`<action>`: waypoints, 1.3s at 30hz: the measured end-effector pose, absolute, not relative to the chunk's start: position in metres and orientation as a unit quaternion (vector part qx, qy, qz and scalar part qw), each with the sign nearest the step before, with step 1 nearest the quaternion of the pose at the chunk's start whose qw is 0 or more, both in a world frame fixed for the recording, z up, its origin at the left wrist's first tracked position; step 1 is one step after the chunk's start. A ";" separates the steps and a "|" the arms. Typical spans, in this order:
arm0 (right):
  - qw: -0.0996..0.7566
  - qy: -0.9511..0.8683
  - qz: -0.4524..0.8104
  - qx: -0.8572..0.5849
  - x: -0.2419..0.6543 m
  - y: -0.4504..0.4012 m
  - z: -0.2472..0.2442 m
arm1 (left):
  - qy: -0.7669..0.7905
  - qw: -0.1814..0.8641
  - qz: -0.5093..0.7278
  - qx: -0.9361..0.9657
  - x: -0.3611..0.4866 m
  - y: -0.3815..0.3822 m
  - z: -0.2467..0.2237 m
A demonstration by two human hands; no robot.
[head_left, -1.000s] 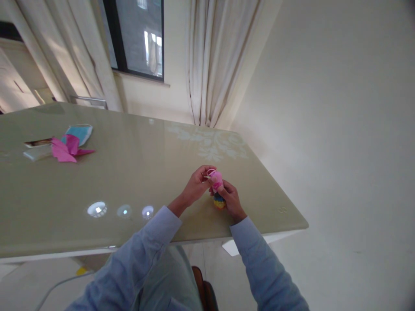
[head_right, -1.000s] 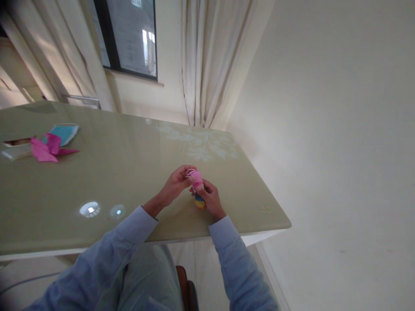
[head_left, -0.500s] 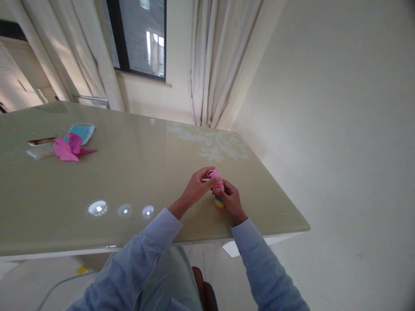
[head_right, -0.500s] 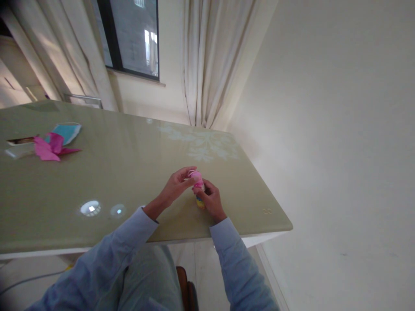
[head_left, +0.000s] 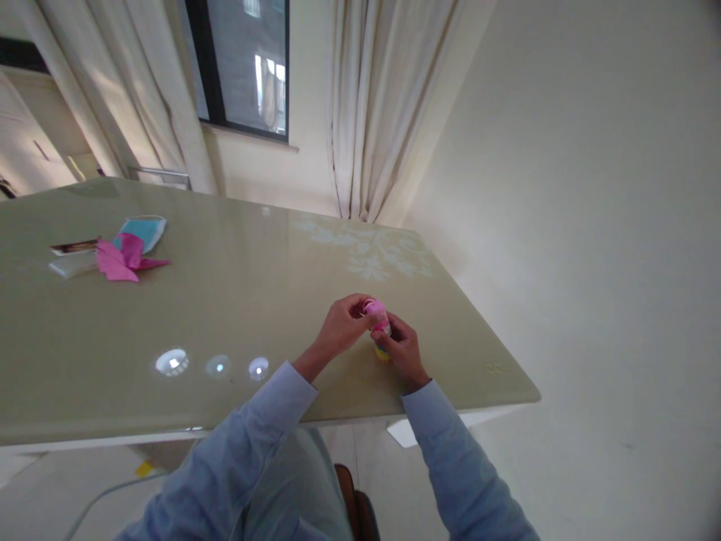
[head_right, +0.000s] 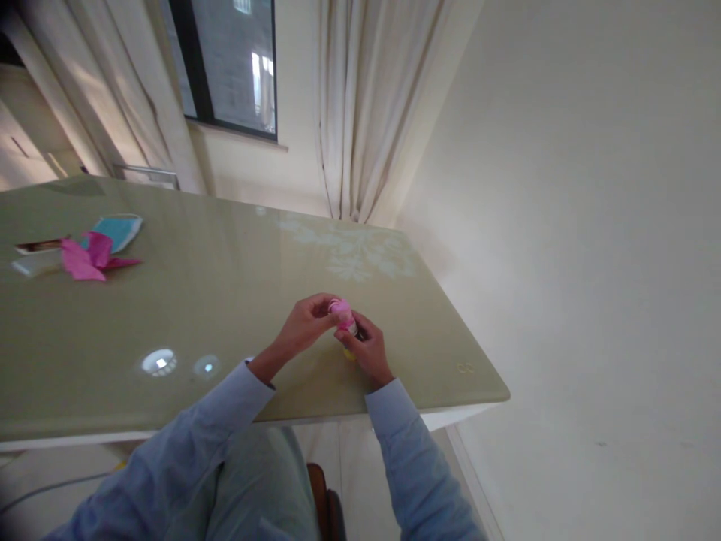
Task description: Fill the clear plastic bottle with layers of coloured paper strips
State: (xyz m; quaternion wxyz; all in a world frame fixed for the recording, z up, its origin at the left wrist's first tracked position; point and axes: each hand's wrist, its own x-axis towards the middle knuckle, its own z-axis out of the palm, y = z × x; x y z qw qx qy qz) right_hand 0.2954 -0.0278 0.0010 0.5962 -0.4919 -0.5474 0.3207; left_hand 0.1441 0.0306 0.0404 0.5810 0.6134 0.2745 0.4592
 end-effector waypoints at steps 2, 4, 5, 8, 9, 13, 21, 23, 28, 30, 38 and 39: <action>0.592 -0.547 0.337 -0.487 0.294 -0.029 0.003 | 0.262 0.591 0.453 0.614 0.143 0.032 0.041; 0.586 -0.546 0.349 -0.486 0.294 -0.031 0.005 | 0.258 0.587 0.456 0.617 0.141 0.033 0.040; 0.582 -0.547 0.356 -0.486 0.293 -0.031 0.006 | 0.260 0.582 0.459 0.618 0.140 0.032 0.039; 0.562 -0.549 0.378 -0.490 0.294 -0.033 0.008 | 0.265 0.569 0.469 0.622 0.139 0.031 0.034; 0.555 -0.549 0.385 -0.492 0.294 -0.033 0.008 | 0.267 0.565 0.470 0.623 0.139 0.030 0.033; 0.545 -0.547 0.406 -0.489 0.294 -0.034 0.010 | 0.272 0.558 0.473 0.626 0.139 0.029 0.029; 0.543 -0.552 0.455 -0.440 0.292 -0.035 0.010 | 0.189 0.665 0.391 0.607 0.133 0.038 0.032; 0.553 -0.548 0.454 -0.433 0.291 -0.035 0.010 | 0.146 0.710 0.373 0.579 0.131 0.037 0.032; 0.557 -0.552 0.428 -0.449 0.291 -0.035 0.011 | 0.128 0.722 0.400 0.550 0.135 0.033 0.034; 0.556 -0.559 0.408 -0.461 0.290 -0.036 0.012 | 0.145 0.710 0.420 0.547 0.137 0.031 0.035; 0.560 -0.571 0.313 -0.512 0.291 -0.033 0.010 | 0.252 0.642 0.466 0.554 0.143 0.031 0.033; 0.561 -0.573 0.297 -0.519 0.291 -0.032 0.008 | 0.262 0.636 0.471 0.552 0.143 0.030 0.033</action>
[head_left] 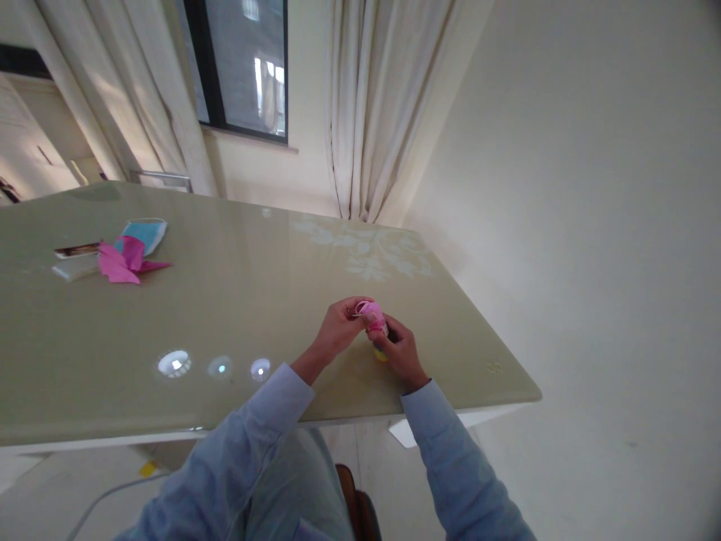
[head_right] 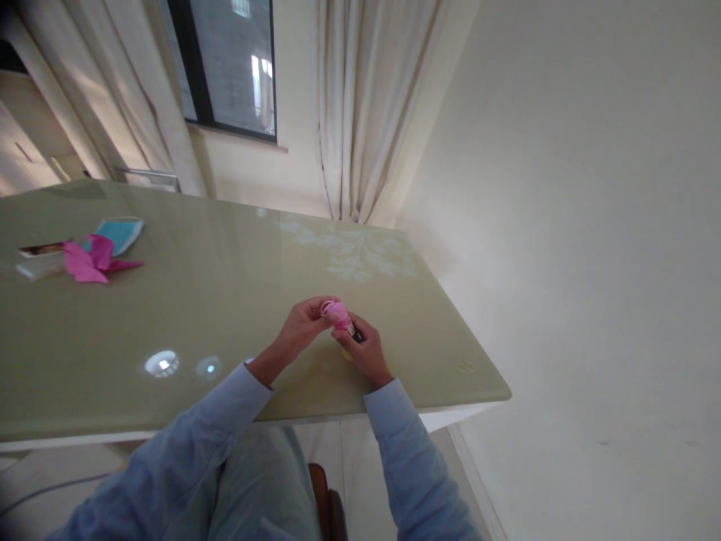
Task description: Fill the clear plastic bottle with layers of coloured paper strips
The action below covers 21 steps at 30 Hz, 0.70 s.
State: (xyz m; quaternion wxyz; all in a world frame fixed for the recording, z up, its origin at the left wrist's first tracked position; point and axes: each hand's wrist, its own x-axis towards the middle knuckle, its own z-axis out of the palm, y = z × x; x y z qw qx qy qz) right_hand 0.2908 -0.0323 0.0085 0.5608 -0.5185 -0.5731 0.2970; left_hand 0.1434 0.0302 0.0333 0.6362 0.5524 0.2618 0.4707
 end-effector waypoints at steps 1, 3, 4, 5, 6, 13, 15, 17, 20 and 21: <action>0.562 -0.576 0.282 -0.523 0.291 -0.032 0.007 | 0.270 0.631 0.475 0.551 0.144 0.029 0.033; 0.566 -0.579 0.249 -0.532 0.291 -0.031 0.005 | 0.293 0.617 0.485 0.546 0.147 0.026 0.034; 0.568 -0.576 0.234 -0.539 0.292 -0.031 0.004 | 0.309 0.608 0.492 0.541 0.148 0.025 0.035; 0.571 -0.572 0.221 -0.546 0.292 -0.030 0.003 | 0.326 0.599 0.500 0.534 0.149 0.024 0.035; 0.574 -0.566 0.212 -0.552 0.292 -0.029 0.002 | 0.341 0.590 0.509 0.525 0.150 0.023 0.036; 0.592 -0.542 0.205 -0.561 0.291 -0.028 0.003 | 0.337 0.584 0.521 0.523 0.151 0.024 0.038; 0.584 -0.551 0.208 -0.559 0.290 -0.029 0.005 | 0.333 0.585 0.522 0.524 0.150 0.024 0.037; 0.577 -0.558 0.211 -0.558 0.289 -0.030 0.006 | 0.333 0.585 0.517 0.529 0.150 0.024 0.037; 0.579 -0.556 0.208 -0.559 0.289 -0.031 0.007 | 0.332 0.582 0.503 0.547 0.151 0.022 0.035; 0.582 -0.553 0.208 -0.559 0.290 -0.031 0.007 | 0.326 0.584 0.499 0.552 0.152 0.022 0.034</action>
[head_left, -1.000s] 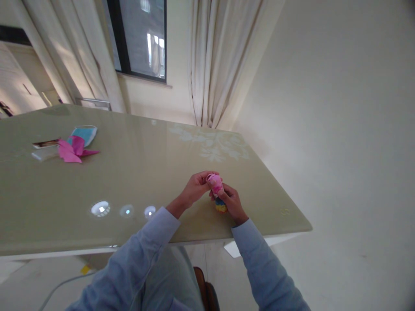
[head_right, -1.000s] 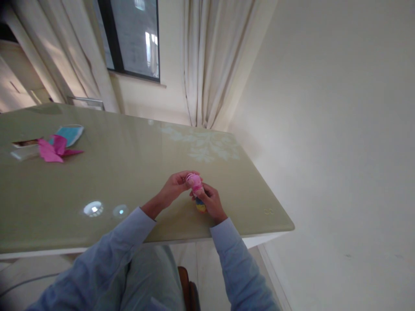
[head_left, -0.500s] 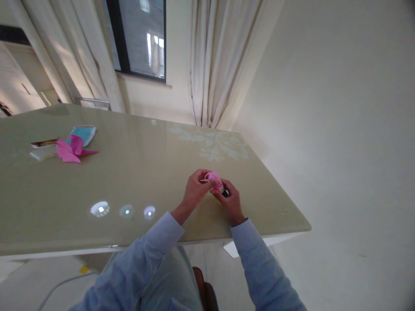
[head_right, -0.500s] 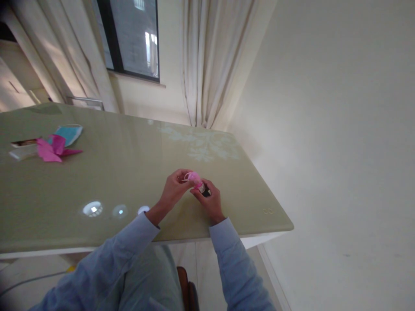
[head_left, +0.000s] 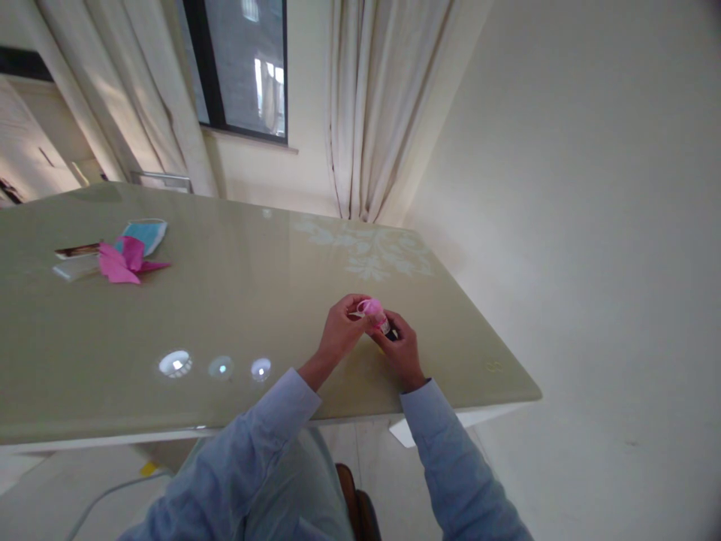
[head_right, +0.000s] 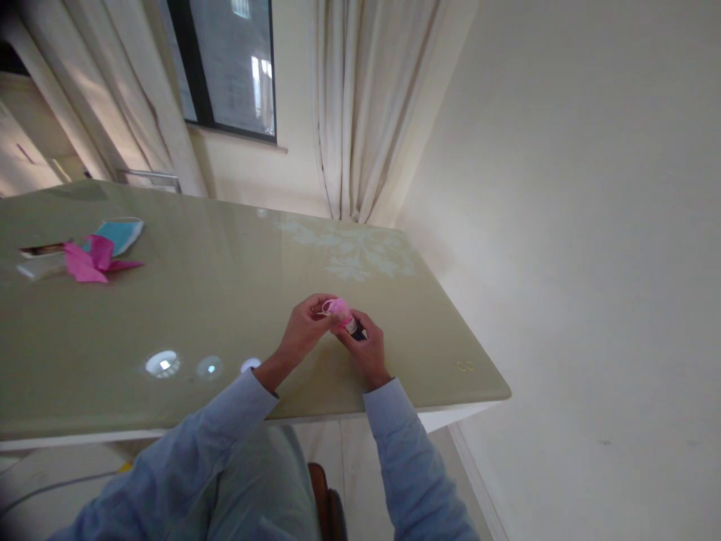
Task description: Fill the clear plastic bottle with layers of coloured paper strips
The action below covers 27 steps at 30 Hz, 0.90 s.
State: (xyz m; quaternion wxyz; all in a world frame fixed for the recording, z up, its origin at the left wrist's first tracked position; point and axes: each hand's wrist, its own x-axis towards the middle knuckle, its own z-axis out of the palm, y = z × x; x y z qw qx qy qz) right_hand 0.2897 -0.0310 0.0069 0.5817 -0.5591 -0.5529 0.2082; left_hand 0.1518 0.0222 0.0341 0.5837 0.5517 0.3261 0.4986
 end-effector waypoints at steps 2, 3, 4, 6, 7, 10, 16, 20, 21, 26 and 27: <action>0.589 -0.548 0.220 -0.551 0.290 -0.032 0.006 | 0.304 0.592 0.490 0.564 0.152 0.023 0.033; 0.593 -0.546 0.232 -0.545 0.291 -0.032 0.006 | 0.289 0.596 0.483 0.572 0.152 0.024 0.033; 0.595 -0.544 0.247 -0.537 0.291 -0.033 0.006 | 0.275 0.598 0.476 0.583 0.151 0.025 0.034; 0.595 -0.539 0.287 -0.523 0.291 -0.034 0.007 | 0.251 0.598 0.455 0.610 0.147 0.029 0.036; 0.593 -0.536 0.308 -0.516 0.291 -0.035 0.007 | 0.238 0.598 0.442 0.624 0.144 0.031 0.038; 0.588 -0.530 0.355 -0.497 0.291 -0.038 0.009 | 0.196 0.617 0.396 0.651 0.135 0.035 0.044; 0.586 -0.528 0.387 -0.478 0.291 -0.038 0.009 | 0.221 0.578 0.405 0.673 0.131 0.035 0.045; 0.584 -0.538 0.387 -0.469 0.291 -0.038 0.008 | 0.275 0.508 0.449 0.681 0.138 0.033 0.039; 0.583 -0.540 0.387 -0.468 0.291 -0.038 0.008 | 0.277 0.516 0.450 0.674 0.139 0.033 0.038; 0.583 -0.526 0.397 -0.476 0.291 -0.038 0.009 | 0.205 0.620 0.419 0.630 0.134 0.032 0.045; 0.585 -0.522 0.398 -0.476 0.291 -0.038 0.009 | 0.186 0.643 0.412 0.618 0.132 0.031 0.047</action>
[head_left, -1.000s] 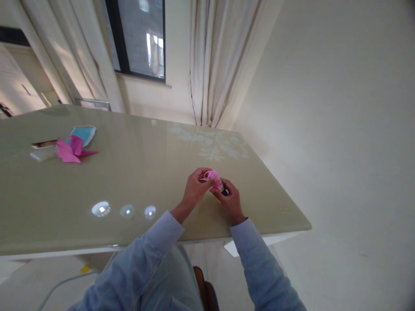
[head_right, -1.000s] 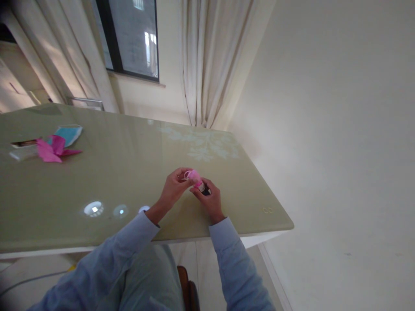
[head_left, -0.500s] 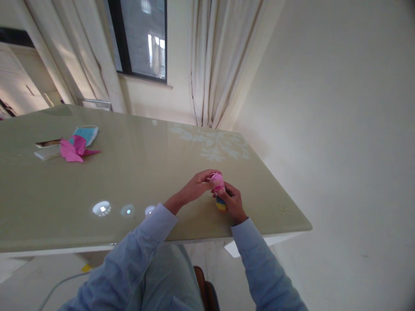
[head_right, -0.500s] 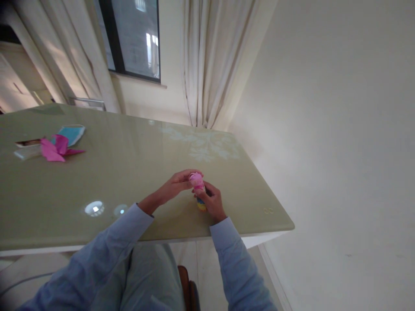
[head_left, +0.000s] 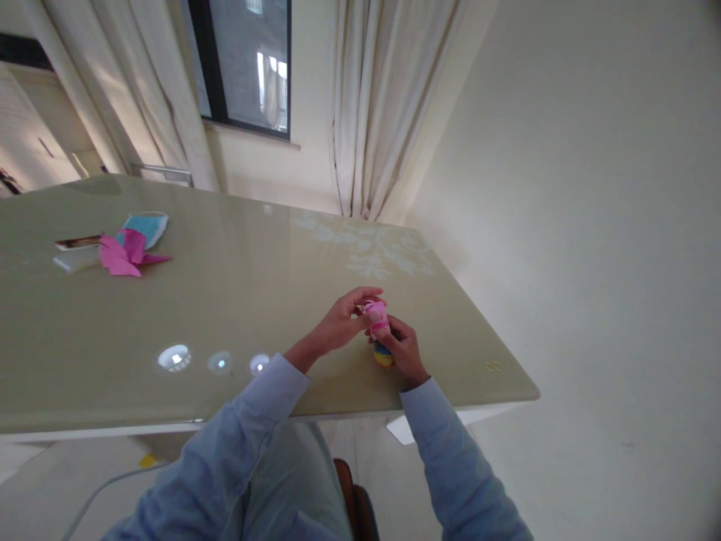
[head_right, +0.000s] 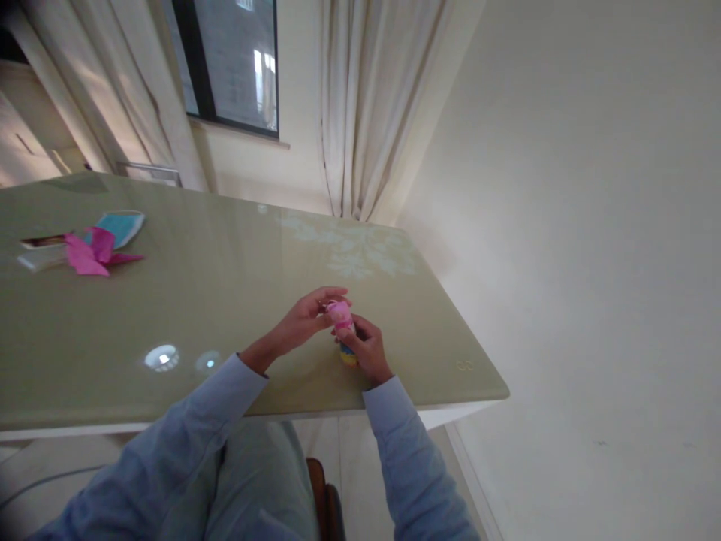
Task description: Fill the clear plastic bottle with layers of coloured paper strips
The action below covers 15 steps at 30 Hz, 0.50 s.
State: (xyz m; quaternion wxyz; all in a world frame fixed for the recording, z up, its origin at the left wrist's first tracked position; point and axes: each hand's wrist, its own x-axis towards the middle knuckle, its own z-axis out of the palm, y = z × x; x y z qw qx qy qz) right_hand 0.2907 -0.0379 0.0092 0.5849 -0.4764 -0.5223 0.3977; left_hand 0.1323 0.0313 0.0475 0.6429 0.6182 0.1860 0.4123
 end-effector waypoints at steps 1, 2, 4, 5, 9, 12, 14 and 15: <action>0.587 -0.520 0.398 -0.476 0.291 -0.038 0.009 | 0.169 0.664 0.405 0.606 0.131 0.031 0.050; 0.587 -0.520 0.398 -0.476 0.291 -0.038 0.009 | 0.156 0.682 0.396 0.595 0.130 0.030 0.052; 0.588 -0.522 0.398 -0.473 0.290 -0.037 0.008 | 0.147 0.700 0.386 0.583 0.130 0.028 0.053; 0.587 -0.524 0.398 -0.472 0.290 -0.037 0.009 | 0.153 0.698 0.390 0.581 0.132 0.027 0.053; 0.577 -0.535 0.394 -0.475 0.289 -0.038 0.011 | 0.216 0.622 0.456 0.599 0.142 0.026 0.048; 0.577 -0.536 0.392 -0.476 0.288 -0.039 0.013 | 0.245 0.536 0.497 0.637 0.146 0.030 0.042; 0.576 -0.534 0.394 -0.478 0.288 -0.039 0.014 | 0.241 0.545 0.490 0.636 0.144 0.033 0.040; 0.574 -0.533 0.395 -0.480 0.288 -0.039 0.014 | 0.229 0.573 0.481 0.623 0.142 0.034 0.039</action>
